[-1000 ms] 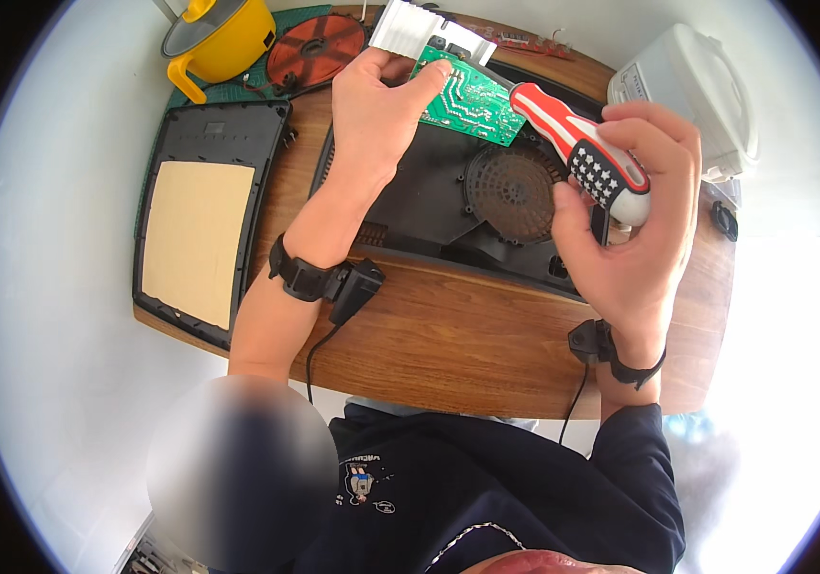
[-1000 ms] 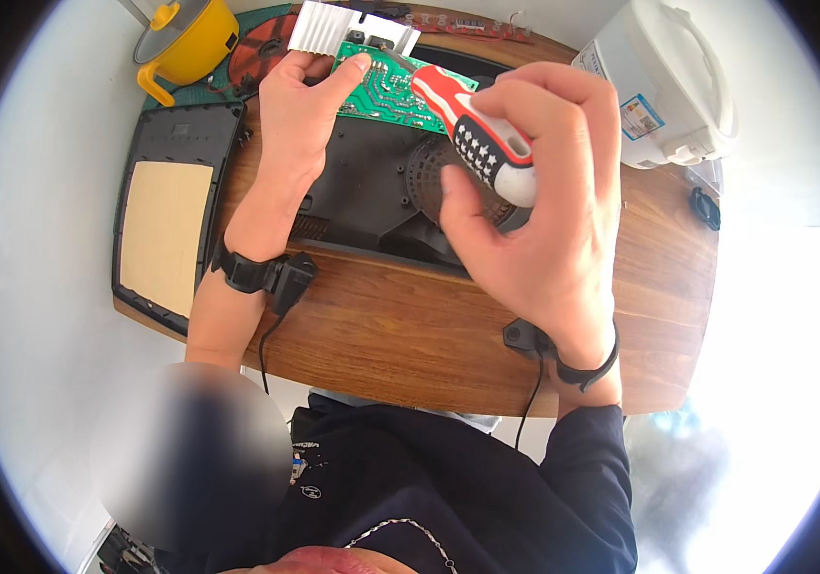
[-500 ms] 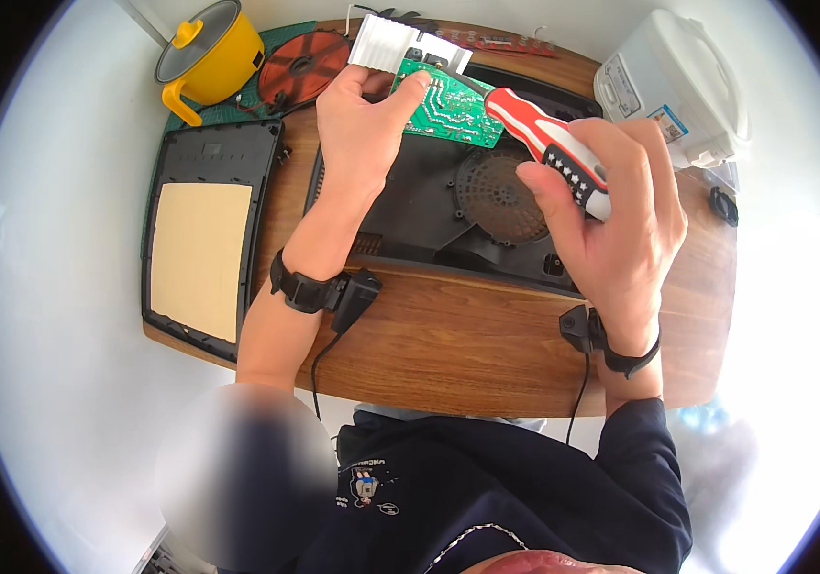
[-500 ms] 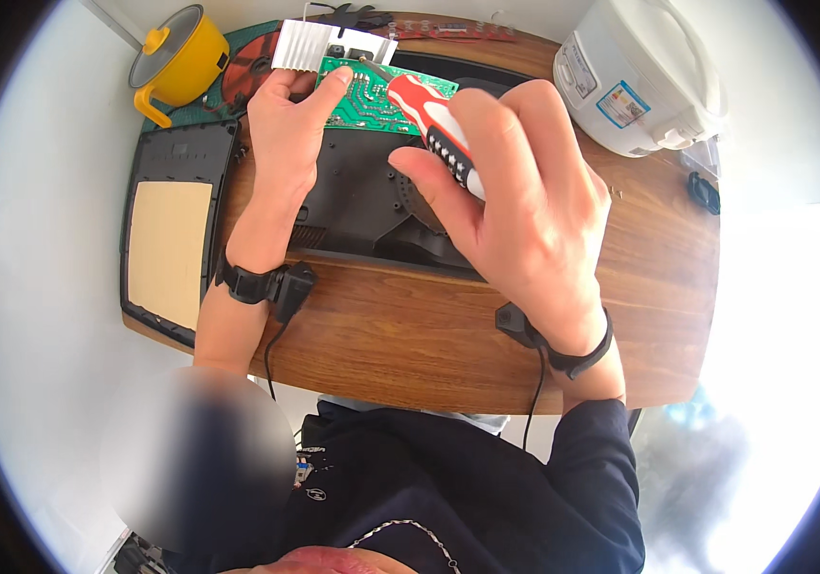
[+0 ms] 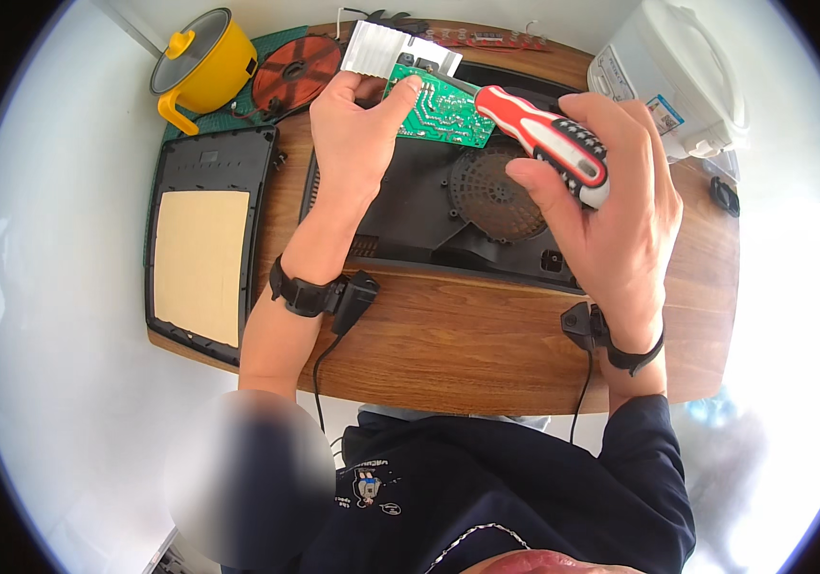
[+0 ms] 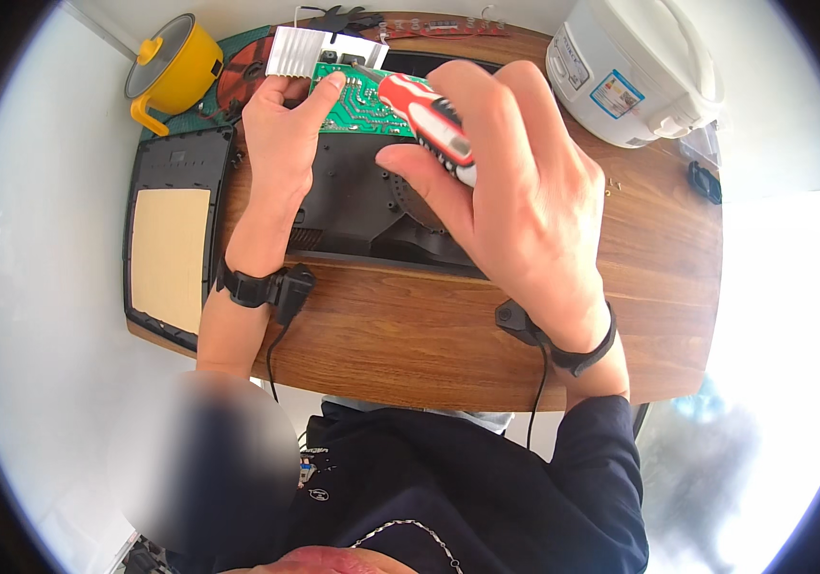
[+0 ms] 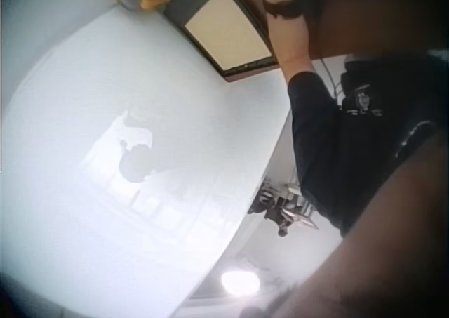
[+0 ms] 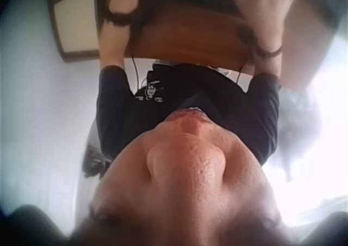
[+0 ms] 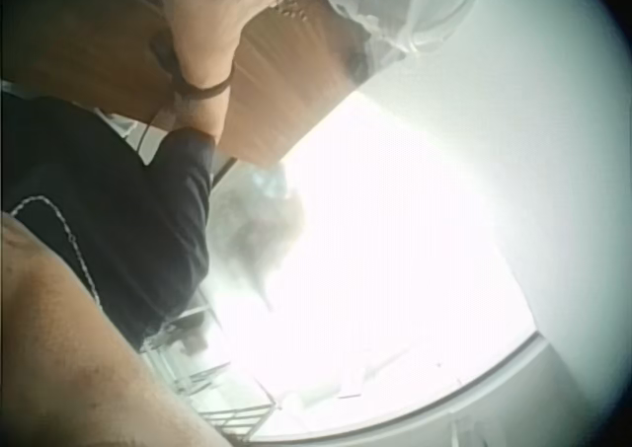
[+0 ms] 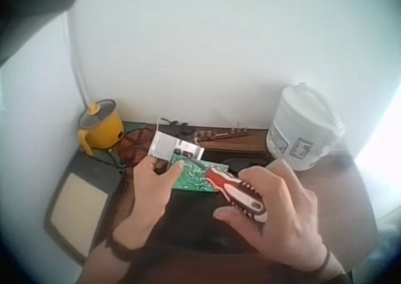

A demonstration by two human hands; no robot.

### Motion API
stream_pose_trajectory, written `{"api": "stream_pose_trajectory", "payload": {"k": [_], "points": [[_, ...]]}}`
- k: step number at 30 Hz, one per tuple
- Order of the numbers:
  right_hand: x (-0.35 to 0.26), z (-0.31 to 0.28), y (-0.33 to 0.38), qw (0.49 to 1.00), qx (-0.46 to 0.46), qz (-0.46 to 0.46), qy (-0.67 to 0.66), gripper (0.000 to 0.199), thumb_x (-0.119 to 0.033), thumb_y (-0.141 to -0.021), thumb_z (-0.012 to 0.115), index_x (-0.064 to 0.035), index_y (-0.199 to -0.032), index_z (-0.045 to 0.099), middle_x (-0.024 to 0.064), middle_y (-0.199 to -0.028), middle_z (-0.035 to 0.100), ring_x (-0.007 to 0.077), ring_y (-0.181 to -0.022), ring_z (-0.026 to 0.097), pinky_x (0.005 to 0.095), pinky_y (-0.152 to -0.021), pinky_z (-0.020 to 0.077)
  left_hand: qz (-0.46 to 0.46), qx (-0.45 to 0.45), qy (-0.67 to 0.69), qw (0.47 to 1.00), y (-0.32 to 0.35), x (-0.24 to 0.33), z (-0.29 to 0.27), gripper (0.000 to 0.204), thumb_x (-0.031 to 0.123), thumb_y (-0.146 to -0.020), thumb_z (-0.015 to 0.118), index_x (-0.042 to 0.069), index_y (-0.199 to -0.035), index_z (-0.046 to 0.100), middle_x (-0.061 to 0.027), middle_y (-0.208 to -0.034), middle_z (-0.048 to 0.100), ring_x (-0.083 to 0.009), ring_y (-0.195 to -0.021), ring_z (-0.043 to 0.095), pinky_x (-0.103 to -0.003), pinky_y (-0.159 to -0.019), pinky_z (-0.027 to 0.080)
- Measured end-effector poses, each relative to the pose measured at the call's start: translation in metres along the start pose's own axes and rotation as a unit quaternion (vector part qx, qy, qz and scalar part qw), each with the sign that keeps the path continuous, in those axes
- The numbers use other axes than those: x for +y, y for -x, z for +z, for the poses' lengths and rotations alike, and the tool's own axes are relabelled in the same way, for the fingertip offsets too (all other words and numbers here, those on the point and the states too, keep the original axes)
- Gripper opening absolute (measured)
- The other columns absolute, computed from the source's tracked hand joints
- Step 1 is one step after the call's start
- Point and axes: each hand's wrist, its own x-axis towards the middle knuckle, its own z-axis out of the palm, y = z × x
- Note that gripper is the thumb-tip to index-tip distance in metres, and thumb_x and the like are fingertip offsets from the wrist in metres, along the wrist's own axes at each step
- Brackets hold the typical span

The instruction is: The person holds a circuit board and uses a screwdriver to attach a metal heatsink. They align the heatsink over a component, insert screws, and tighten them to secure the heatsink to the board.

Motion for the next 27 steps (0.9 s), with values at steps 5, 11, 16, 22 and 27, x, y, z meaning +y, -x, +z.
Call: {"api": "stream_pose_trajectory", "payload": {"k": [5, 11, 16, 22, 27], "points": [[-0.001, -0.002, -0.002, 0.999, -0.011, 0.044, -0.015, 0.046, -0.016, -0.084, 0.084, -0.0064, -0.124, 0.062, 0.0100, -0.109, 0.064, 0.0270, -0.086, 0.064, 0.0349, -0.070, 0.0556, 0.001, 0.002, 0.041, 0.999, -0.003, -0.007, -0.001, 0.032, 0.004, -0.091, 0.079, -0.005, -0.120, 0.070, -0.0083, -0.103, 0.076, -0.0084, -0.091, 0.067, -0.024, -0.082, 0.051], [-0.001, -0.005, -0.002, 0.997, -0.049, 0.044, 0.037, 0.046, -0.014, -0.083, 0.085, -0.0072, -0.123, 0.063, 0.0092, -0.110, 0.065, 0.0278, -0.088, 0.068, 0.0354, -0.073, 0.0565, -0.005, 0.009, 0.046, 0.999, -0.004, -0.008, -0.005, 0.032, 0.004, -0.091, 0.080, -0.006, -0.120, 0.069, -0.0084, -0.104, 0.075, -0.0087, -0.091, 0.067, -0.025, -0.083, 0.052], [-0.001, -0.003, -0.001, 0.997, -0.036, 0.053, 0.036, 0.047, -0.012, -0.081, 0.086, -0.0089, -0.122, 0.063, 0.0080, -0.105, 0.065, 0.0279, -0.086, 0.068, 0.0351, -0.072, 0.0562, -0.002, 0.011, 0.056, 0.998, -0.004, -0.008, -0.001, 0.032, 0.004, -0.091, 0.080, -0.005, -0.119, 0.069, -0.0070, -0.101, 0.075, -0.0078, -0.089, 0.066, -0.024, -0.082, 0.050], [0.006, 0.000, 0.003, 1.000, -0.015, 0.015, 0.023, 0.050, -0.017, -0.081, 0.089, -0.0079, -0.121, 0.062, 0.0089, -0.105, 0.063, 0.0272, -0.083, 0.066, 0.0332, -0.067, 0.0549, 0.001, 0.009, 0.040, 0.999, -0.004, -0.007, -0.002, 0.032, 0.004, -0.091, 0.080, -0.006, -0.119, 0.069, -0.0069, -0.101, 0.074, -0.0080, -0.089, 0.066, -0.024, -0.082, 0.051], [0.004, 0.000, -0.003, 1.000, -0.004, 0.019, 0.006, 0.049, -0.022, -0.083, 0.088, -0.0069, -0.121, 0.061, 0.0082, -0.101, 0.065, 0.0271, -0.083, 0.066, 0.0336, -0.068, 0.0551, -0.009, 0.012, 0.030, 0.999, -0.006, -0.008, -0.003, 0.033, 0.004, -0.091, 0.080, -0.006, -0.120, 0.069, -0.0077, -0.103, 0.075, -0.0082, -0.090, 0.066, -0.024, -0.082, 0.051]]}}
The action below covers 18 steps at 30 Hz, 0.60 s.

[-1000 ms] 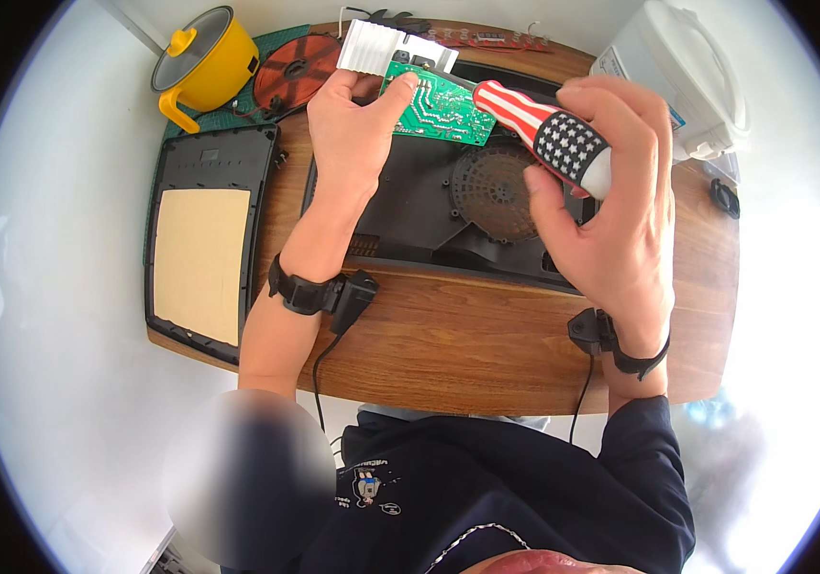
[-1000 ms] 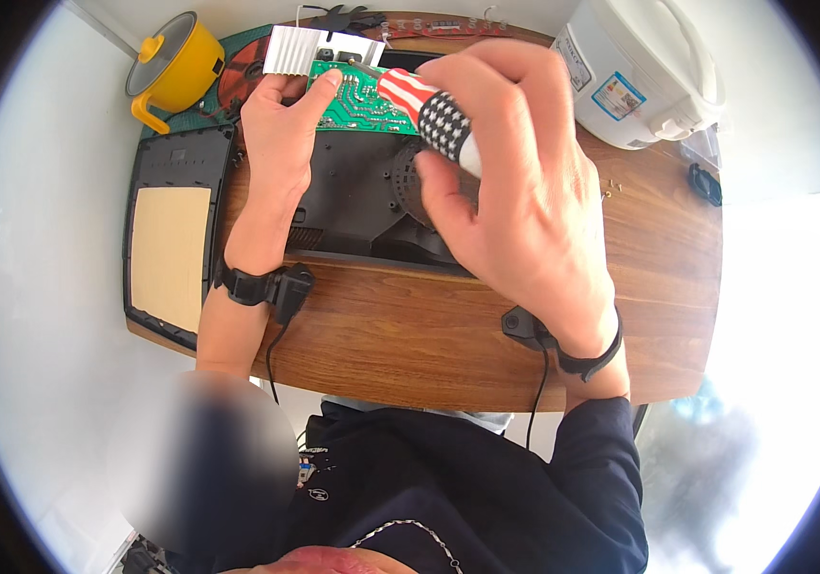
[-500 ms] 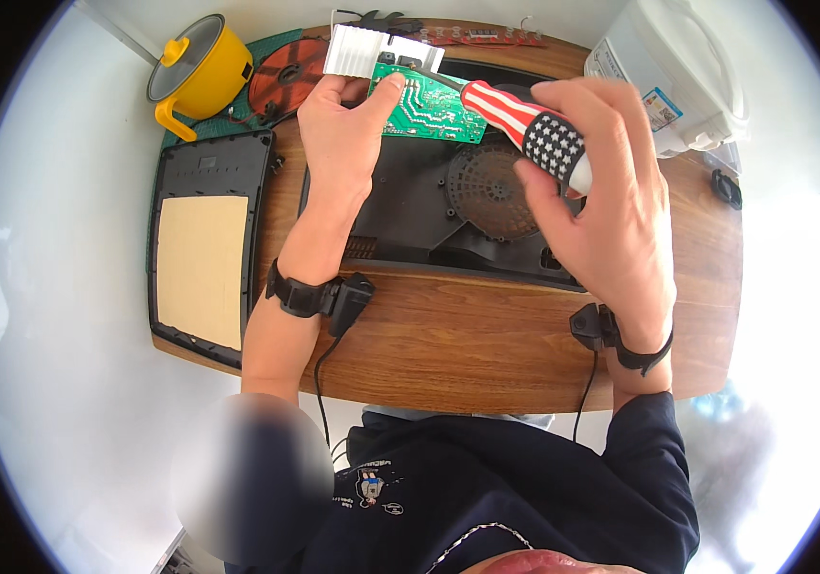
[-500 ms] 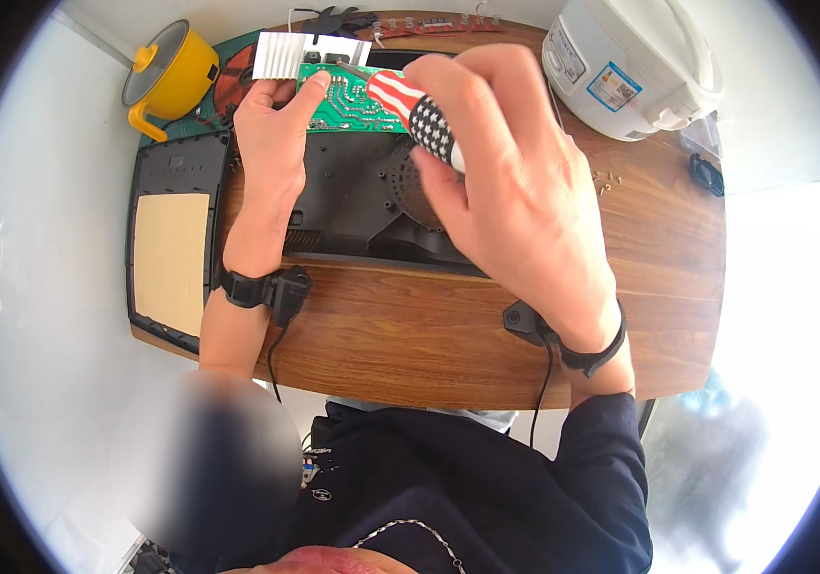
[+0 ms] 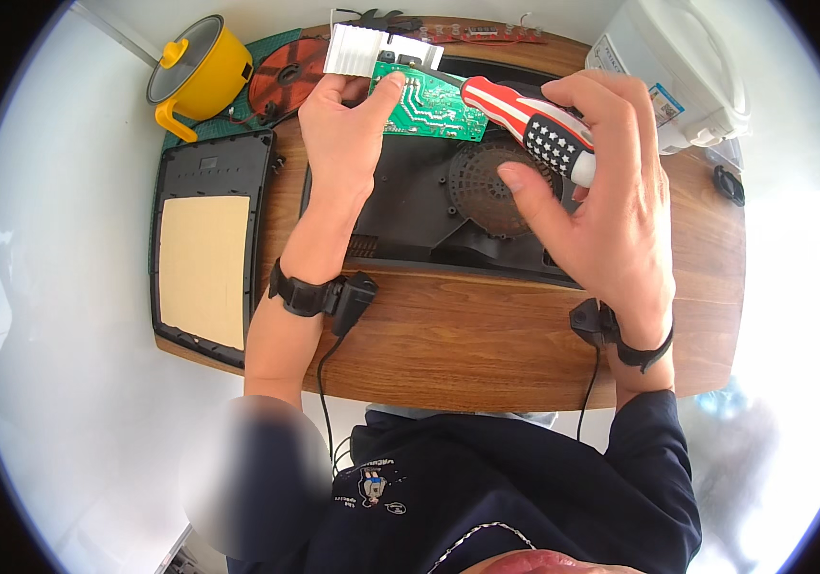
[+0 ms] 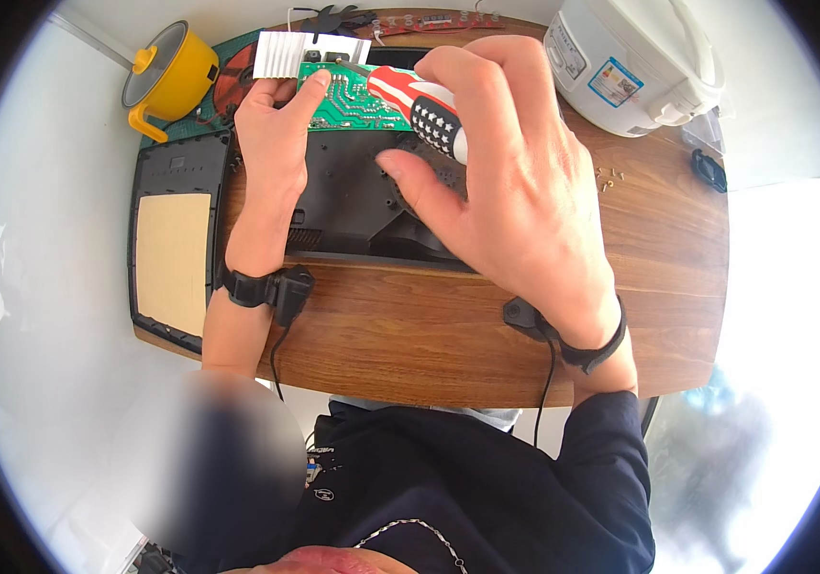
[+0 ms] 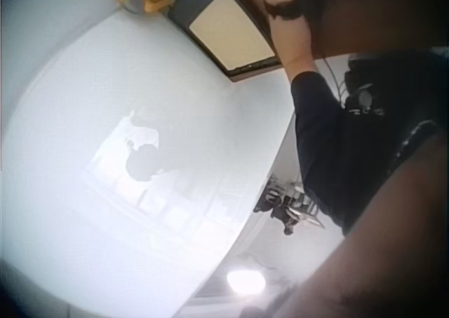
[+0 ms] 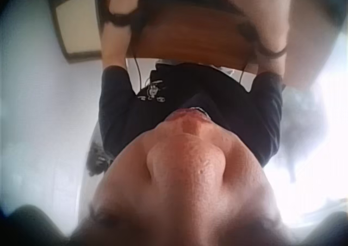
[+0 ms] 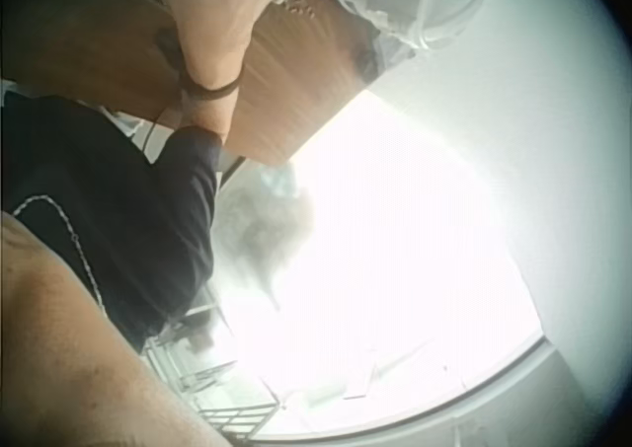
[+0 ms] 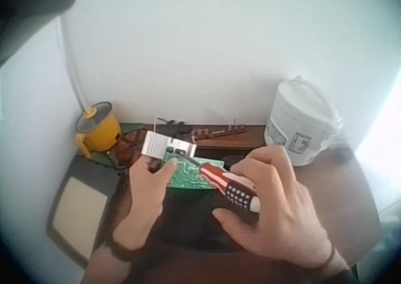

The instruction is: The person holds a circuit board and uses a screwdriver to attach a metal heatsink. They align the heatsink over a component, insert screws, and tighten them to secure the heatsink to the board.

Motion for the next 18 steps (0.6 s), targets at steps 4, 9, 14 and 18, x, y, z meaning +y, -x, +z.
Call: {"api": "stream_pose_trajectory", "payload": {"k": [4, 9, 14, 18], "points": [[0.001, -0.001, 0.003, 1.000, -0.022, 0.012, 0.017, 0.045, -0.019, -0.085, 0.085, -0.0063, -0.121, 0.060, 0.0088, -0.107, 0.065, 0.0268, -0.086, 0.067, 0.0341, -0.071, 0.0559, 0.018, -0.003, 0.011, 1.000, 0.000, -0.002, 0.001, 0.033, 0.003, -0.091, 0.079, -0.006, -0.121, 0.068, -0.0084, -0.104, 0.075, -0.0083, -0.090, 0.066, -0.024, -0.083, 0.051], [0.003, 0.002, 0.002, 0.998, 0.021, 0.023, -0.046, 0.047, -0.013, -0.084, 0.086, -0.0046, -0.121, 0.060, 0.0093, -0.106, 0.066, 0.0256, -0.085, 0.066, 0.0311, -0.070, 0.0550, 0.004, -0.012, 0.032, 0.999, -0.001, -0.003, -0.002, 0.033, 0.004, -0.091, 0.079, -0.005, -0.122, 0.069, -0.0081, -0.105, 0.075, -0.0080, -0.090, 0.066, -0.024, -0.084, 0.051], [0.013, 0.001, 0.003, 1.000, 0.010, -0.021, -0.003, 0.047, -0.007, -0.085, 0.081, -0.0061, -0.126, 0.058, 0.0096, -0.113, 0.064, 0.0222, -0.087, 0.066, 0.0310, -0.068, 0.0544, 0.016, -0.007, 0.027, 0.999, 0.001, -0.001, 0.004, 0.033, 0.004, -0.092, 0.079, -0.004, -0.122, 0.069, -0.0077, -0.105, 0.075, -0.0079, -0.091, 0.066, -0.025, -0.084, 0.050], [0.009, 0.002, 0.000, 1.000, 0.008, 0.007, -0.026, 0.048, -0.017, -0.086, 0.084, -0.0062, -0.126, 0.059, 0.0110, -0.109, 0.066, 0.0249, -0.089, 0.068, 0.0344, -0.073, 0.0563, 0.011, -0.007, 0.024, 1.000, 0.000, -0.003, -0.001, 0.034, 0.005, -0.092, 0.079, -0.005, -0.123, 0.068, -0.0075, -0.105, 0.075, -0.0076, -0.091, 0.066, -0.024, -0.084, 0.050]]}}
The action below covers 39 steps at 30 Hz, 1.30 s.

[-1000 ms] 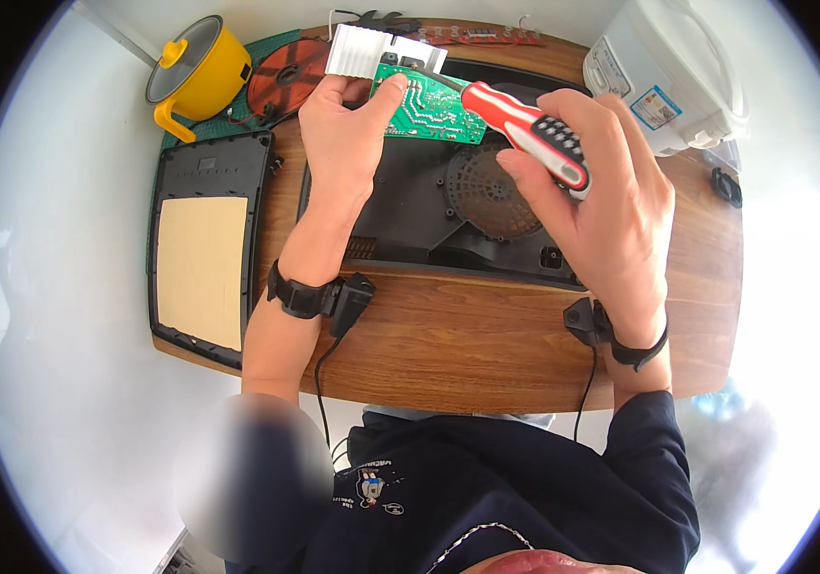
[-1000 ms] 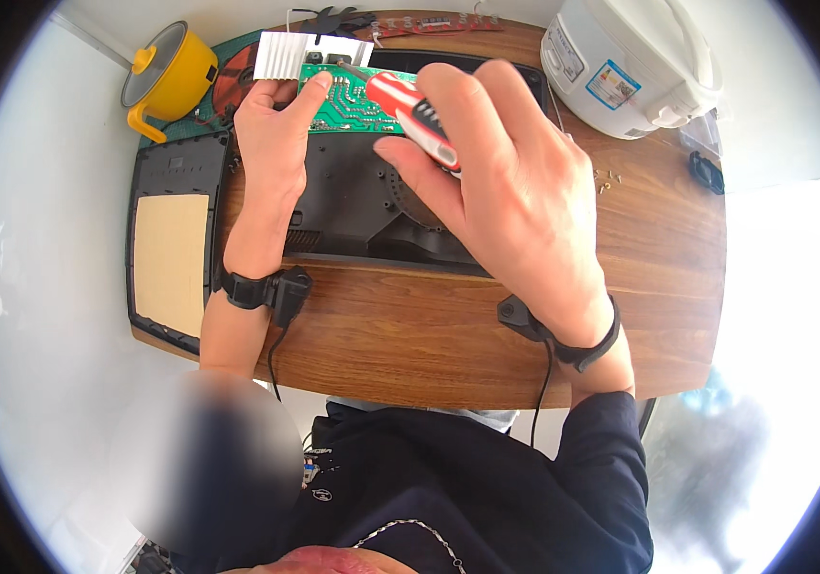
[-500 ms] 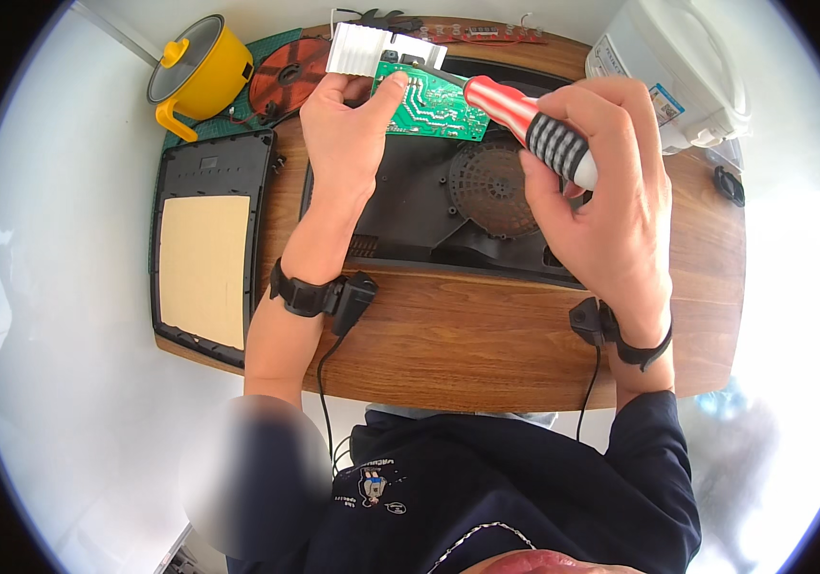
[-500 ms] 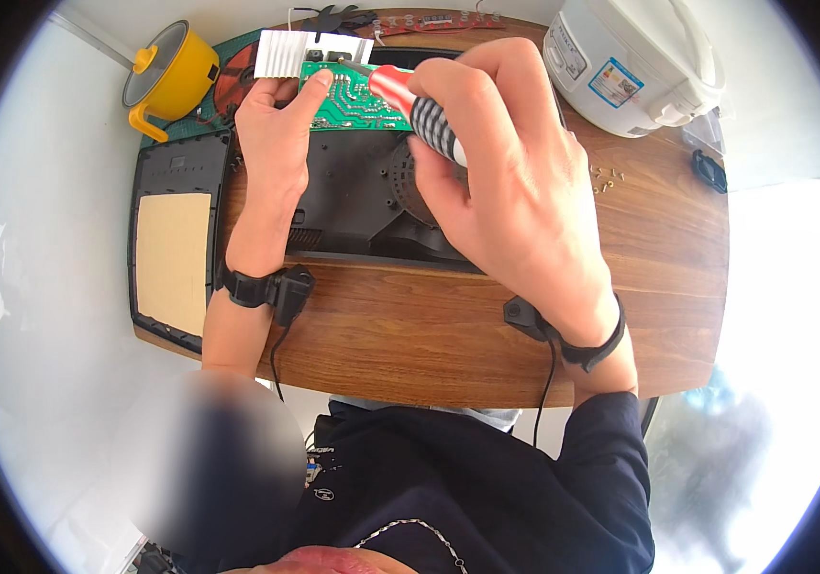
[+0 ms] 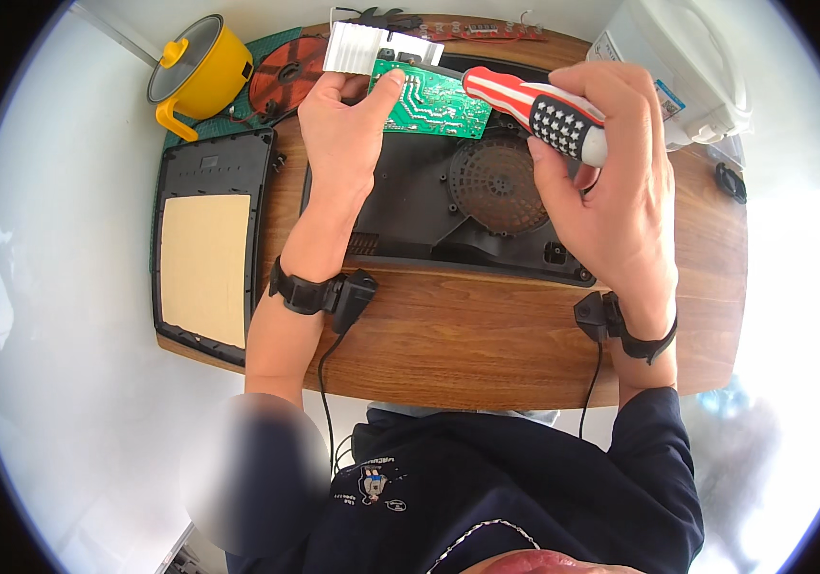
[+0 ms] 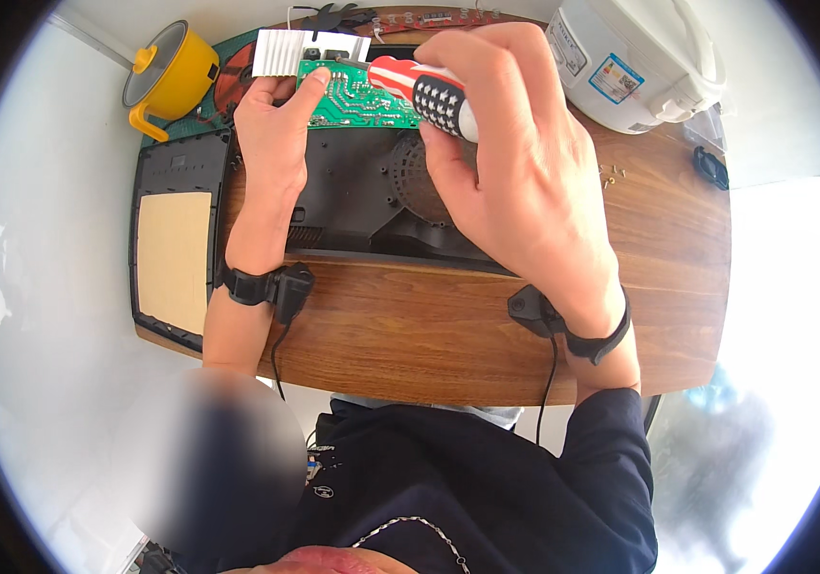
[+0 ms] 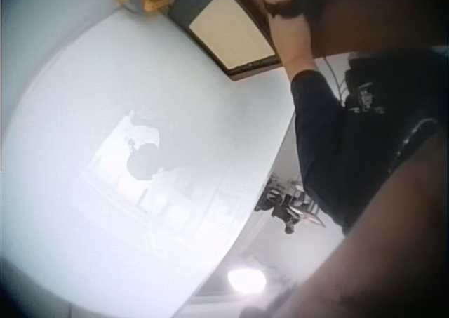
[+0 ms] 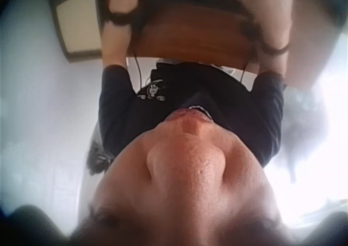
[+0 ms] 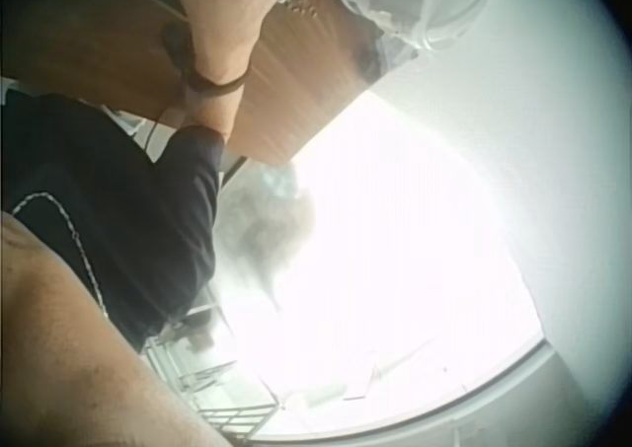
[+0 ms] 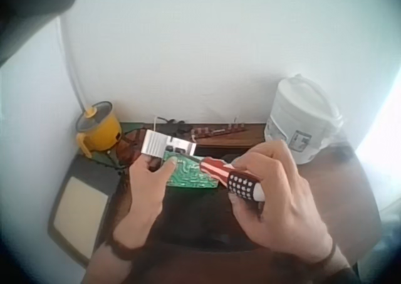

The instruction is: The person holds a circuit board and uses a screwdriver to attach a metal heatsink. They align the heatsink over a component, insert screws, and tighten them to secure the heatsink to the board.

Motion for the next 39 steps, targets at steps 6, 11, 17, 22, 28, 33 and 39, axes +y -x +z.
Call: {"api": "stream_pose_trajectory", "payload": {"k": [6, 11, 17, 22, 28, 33, 39], "points": [[0.007, -0.002, -0.003, 0.999, -0.003, -0.026, 0.020, 0.050, -0.009, -0.086, 0.081, -0.0078, -0.131, 0.061, 0.0101, -0.111, 0.064, 0.0278, -0.093, 0.067, 0.0344, -0.073, 0.0560, -0.002, 0.000, 0.021, 1.000, -0.001, 0.000, 0.001, 0.037, 0.005, -0.091, 0.079, -0.005, -0.124, 0.068, -0.0076, -0.105, 0.075, -0.0080, -0.091, 0.066, -0.024, -0.085, 0.050], [-0.007, -0.008, -0.002, 0.995, -0.070, 0.067, 0.009, 0.056, -0.004, -0.083, 0.082, -0.0115, -0.135, 0.062, 0.0087, -0.113, 0.064, 0.0261, -0.092, 0.066, 0.0350, -0.075, 0.0564, -0.008, 0.016, 0.004, 1.000, 0.001, 0.001, 0.000, 0.035, 0.005, -0.091, 0.080, -0.006, -0.122, 0.069, -0.0084, -0.105, 0.075, -0.0085, -0.091, 0.067, -0.024, -0.085, 0.051], [-0.003, -0.003, 0.001, 0.999, -0.022, 0.012, 0.047, 0.058, -0.022, -0.086, 0.084, -0.0109, -0.138, 0.060, 0.0077, -0.105, 0.065, 0.0243, -0.091, 0.066, 0.0327, -0.074, 0.0555, 0.000, 0.012, -0.002, 1.000, 0.001, 0.003, 0.004, 0.033, 0.005, -0.091, 0.080, -0.007, -0.119, 0.069, -0.0091, -0.104, 0.075, -0.0088, -0.091, 0.067, -0.024, -0.084, 0.051], [0.000, 0.000, 0.004, 1.000, 0.001, -0.003, -0.017, 0.059, -0.024, -0.088, 0.083, -0.0074, -0.138, 0.055, 0.0097, -0.110, 0.065, 0.0244, -0.090, 0.066, 0.0323, -0.072, 0.0548, -0.004, 0.007, -0.001, 1.000, 0.001, 0.002, 0.003, 0.033, 0.005, -0.090, 0.081, -0.007, -0.118, 0.068, -0.0089, -0.104, 0.075, -0.0088, -0.091, 0.067, -0.024, -0.084, 0.051], [-0.001, -0.001, 0.002, 0.999, 0.031, -0.013, -0.002, 0.053, -0.019, -0.089, 0.082, -0.0060, -0.134, 0.056, 0.0118, -0.111, 0.065, 0.0244, -0.090, 0.066, 0.0305, -0.070, 0.0530, -0.001, 0.009, -0.013, 1.000, 0.001, 0.001, 0.002, 0.035, 0.006, -0.090, 0.081, -0.006, -0.120, 0.068, -0.0085, -0.104, 0.075, -0.0084, -0.092, 0.066, -0.024, -0.085, 0.050], [-0.001, -0.002, 0.005, 0.999, -0.010, 0.022, 0.035, 0.057, -0.013, -0.088, 0.081, -0.0066, -0.138, 0.054, 0.0118, -0.114, 0.065, 0.0261, -0.099, 0.067, 0.0336, -0.077, 0.0552, 0.010, 0.002, -0.002, 1.000, 0.000, 0.000, 0.003, 0.037, 0.006, -0.090, 0.081, -0.005, -0.123, 0.068, -0.0082, -0.105, 0.075, -0.0083, -0.093, 0.066, -0.024, -0.086, 0.050], [0.002, -0.002, 0.008, 0.997, -0.048, 0.008, 0.063, 0.061, -0.008, -0.088, 0.079, -0.0072, -0.142, 0.050, 0.0117, -0.118, 0.064, 0.0251, -0.101, 0.067, 0.0361, -0.074, 0.0570, 0.006, 0.001, -0.020, 1.000, 0.001, 0.002, 0.002, 0.037, 0.007, -0.090, 0.081, -0.005, -0.123, 0.068, -0.0090, -0.107, 0.075, -0.0084, -0.094, 0.066, -0.024, -0.087, 0.050]]}}
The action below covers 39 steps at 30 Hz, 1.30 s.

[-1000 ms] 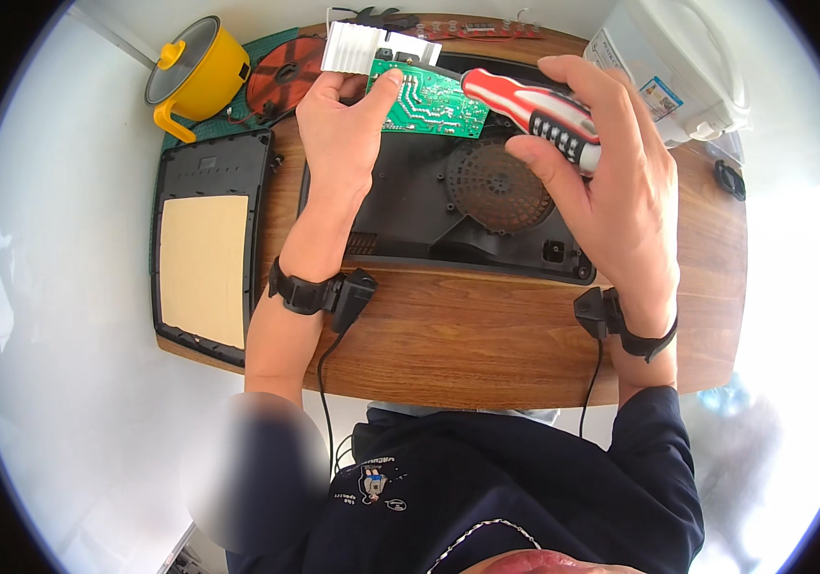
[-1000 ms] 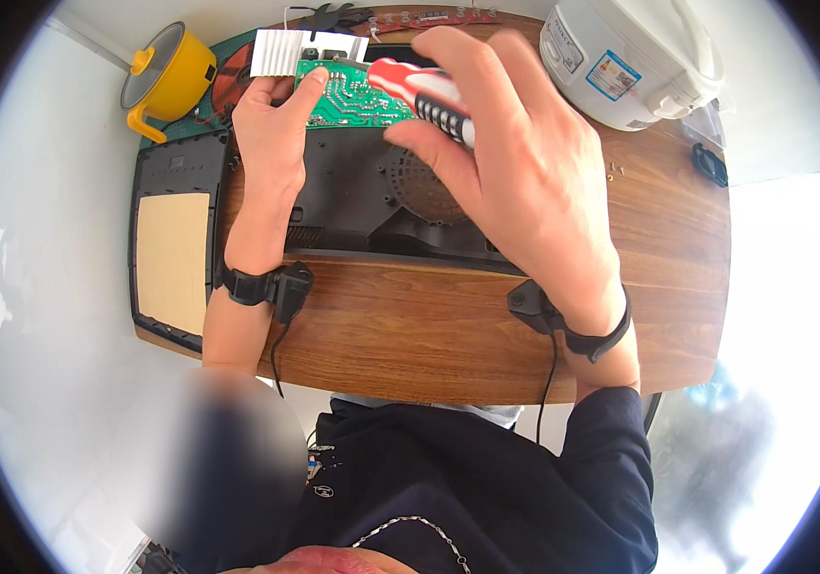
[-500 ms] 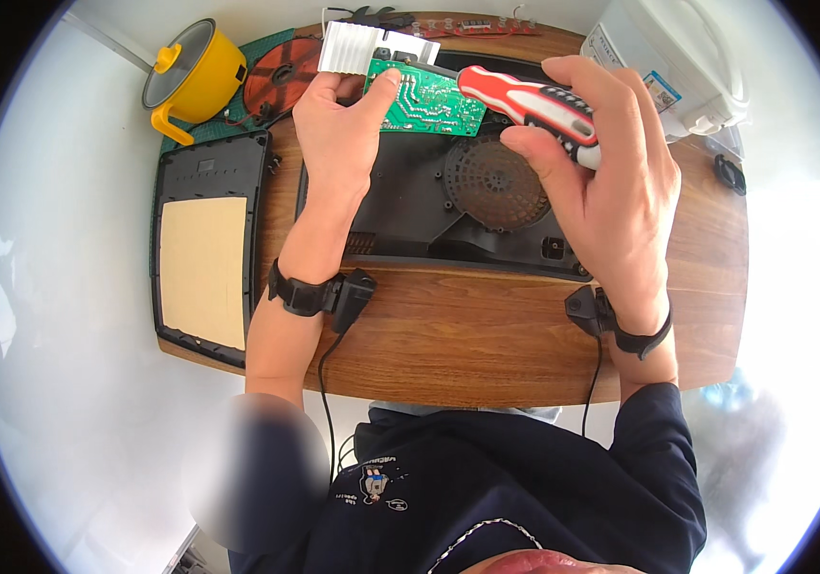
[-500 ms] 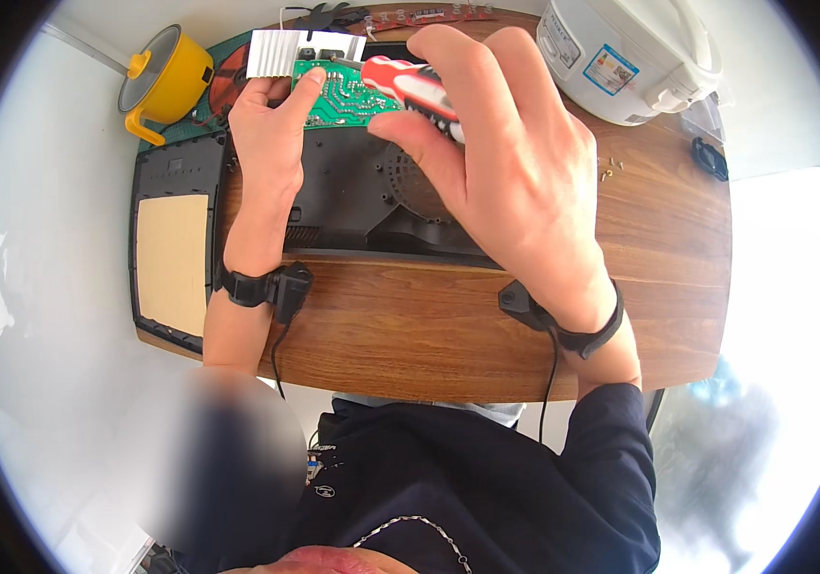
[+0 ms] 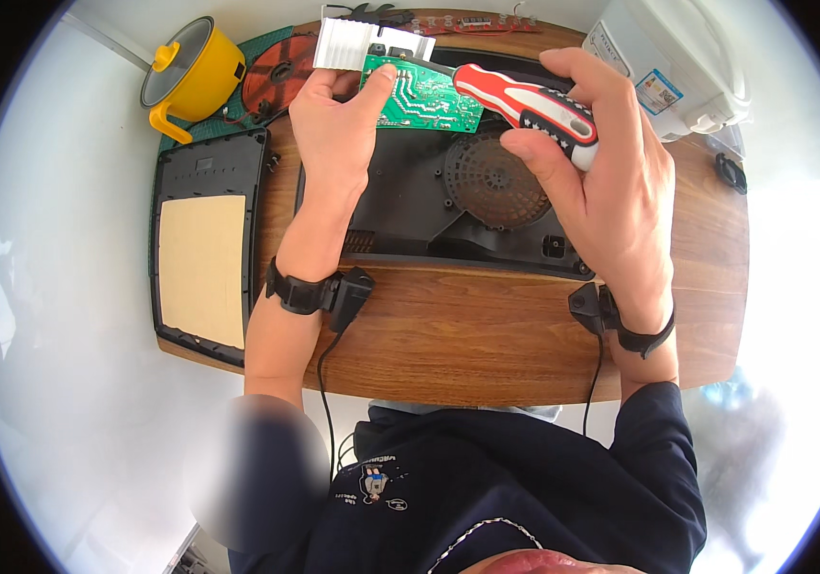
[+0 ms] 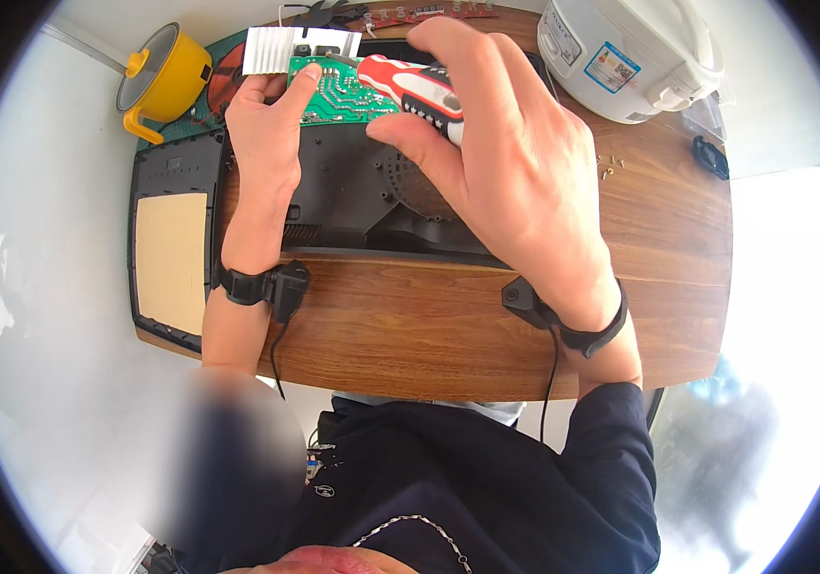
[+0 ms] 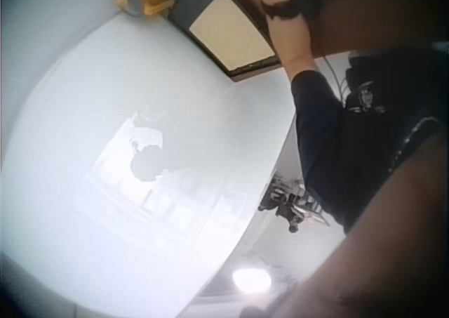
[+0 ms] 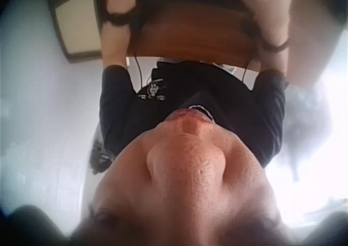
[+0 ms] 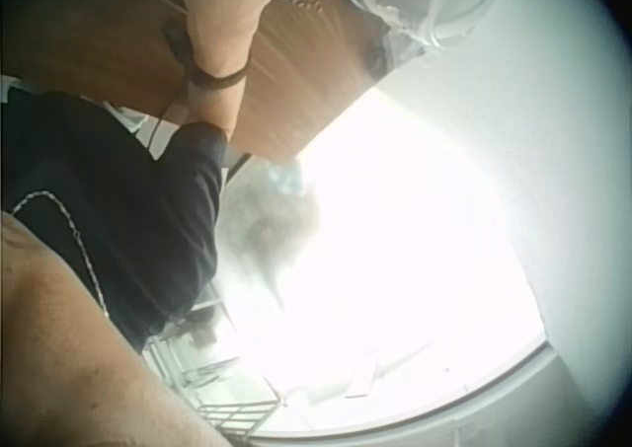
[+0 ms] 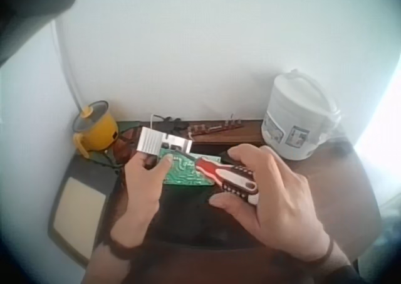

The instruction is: The person holds a circuit board and uses a screwdriver to attach a metal heatsink. They align the heatsink over a component, insert screws, and tighten them to secure the heatsink to the board.

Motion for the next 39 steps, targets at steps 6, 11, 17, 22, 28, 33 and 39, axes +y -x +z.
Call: {"api": "stream_pose_trajectory", "payload": {"k": [6, 11, 17, 22, 28, 33, 39], "points": [[-0.008, 0.002, -0.007, 0.997, 0.044, -0.019, -0.053, 0.055, -0.021, -0.092, 0.080, -0.0066, -0.139, 0.053, 0.0100, -0.105, 0.066, 0.0254, -0.089, 0.068, 0.0333, -0.070, 0.0553, 0.000, 0.003, 0.015, 1.000, 0.001, 0.001, 0.001, 0.037, 0.008, -0.090, 0.082, -0.006, -0.121, 0.069, -0.0090, -0.105, 0.076, -0.0088, -0.093, 0.067, -0.024, -0.086, 0.050], [-0.009, 0.005, -0.003, 0.992, 0.033, 0.028, -0.117, 0.058, -0.025, -0.092, 0.080, -0.0080, -0.140, 0.052, 0.0104, -0.106, 0.067, 0.0249, -0.092, 0.068, 0.0343, -0.073, 0.0551, -0.010, 0.014, 0.009, 1.000, -0.001, -0.003, -0.003, 0.037, 0.007, -0.090, 0.082, -0.005, -0.121, 0.069, -0.0090, -0.105, 0.076, -0.0085, -0.092, 0.067, -0.024, -0.085, 0.051], [-0.010, 0.001, -0.007, 0.997, 0.028, 0.032, -0.056, 0.057, -0.011, -0.090, 0.078, -0.0088, -0.140, 0.052, 0.0099, -0.120, 0.067, 0.0222, -0.095, 0.068, 0.0303, -0.068, 0.0539, -0.010, 0.007, 0.013, 1.000, -0.001, -0.005, -0.003, 0.036, 0.006, -0.090, 0.082, -0.004, -0.122, 0.069, -0.0082, -0.105, 0.076, -0.0079, -0.093, 0.067, -0.024, -0.086, 0.050], [0.000, 0.000, -0.005, 0.998, 0.054, -0.035, 0.016, 0.055, -0.015, -0.087, 0.082, -0.0078, -0.135, 0.057, 0.0099, -0.117, 0.067, 0.0230, -0.096, 0.066, 0.0323, -0.070, 0.0545, 0.003, -0.003, 0.005, 1.000, 0.001, 0.001, 0.002, 0.036, 0.007, -0.090, 0.081, -0.005, -0.122, 0.069, -0.0081, -0.104, 0.076, -0.0074, -0.092, 0.066, -0.024, -0.086, 0.050], [-0.009, -0.001, -0.005, 0.996, 0.044, 0.014, -0.077, 0.051, -0.014, -0.086, 0.083, -0.0068, -0.130, 0.061, 0.0116, -0.112, 0.066, 0.0258, -0.094, 0.066, 0.0356, -0.076, 0.0553, -0.001, 0.004, 0.005, 1.000, 0.001, -0.001, 0.000, 0.035, 0.007, -0.091, 0.081, -0.006, -0.121, 0.069, -0.0084, -0.104, 0.076, -0.0076, -0.091, 0.066, -0.024, -0.084, 0.050], [-0.009, -0.003, -0.004, 0.998, 0.021, 0.010, -0.066, 0.051, -0.020, -0.089, 0.081, -0.0069, -0.133, 0.060, 0.0115, -0.105, 0.066, 0.0266, -0.091, 0.066, 0.0367, -0.075, 0.0551, -0.004, 0.015, 0.006, 1.000, 0.000, -0.002, 0.001, 0.034, 0.007, -0.090, 0.081, -0.007, -0.120, 0.069, -0.0090, -0.105, 0.076, -0.0083, -0.091, 0.067, -0.024, -0.084, 0.051], [-0.004, -0.001, -0.002, 0.999, 0.021, 0.035, -0.024, 0.048, -0.010, -0.091, 0.076, -0.0064, -0.135, 0.057, 0.0111, -0.112, 0.065, 0.0233, -0.088, 0.066, 0.0315, -0.067, 0.0531, 0.007, 0.013, -0.011, 1.000, 0.002, 0.000, 0.003, 0.031, 0.004, -0.089, 0.079, -0.006, -0.117, 0.071, -0.0093, -0.102, 0.077, -0.0090, -0.088, 0.069, -0.025, -0.078, 0.054]]}}
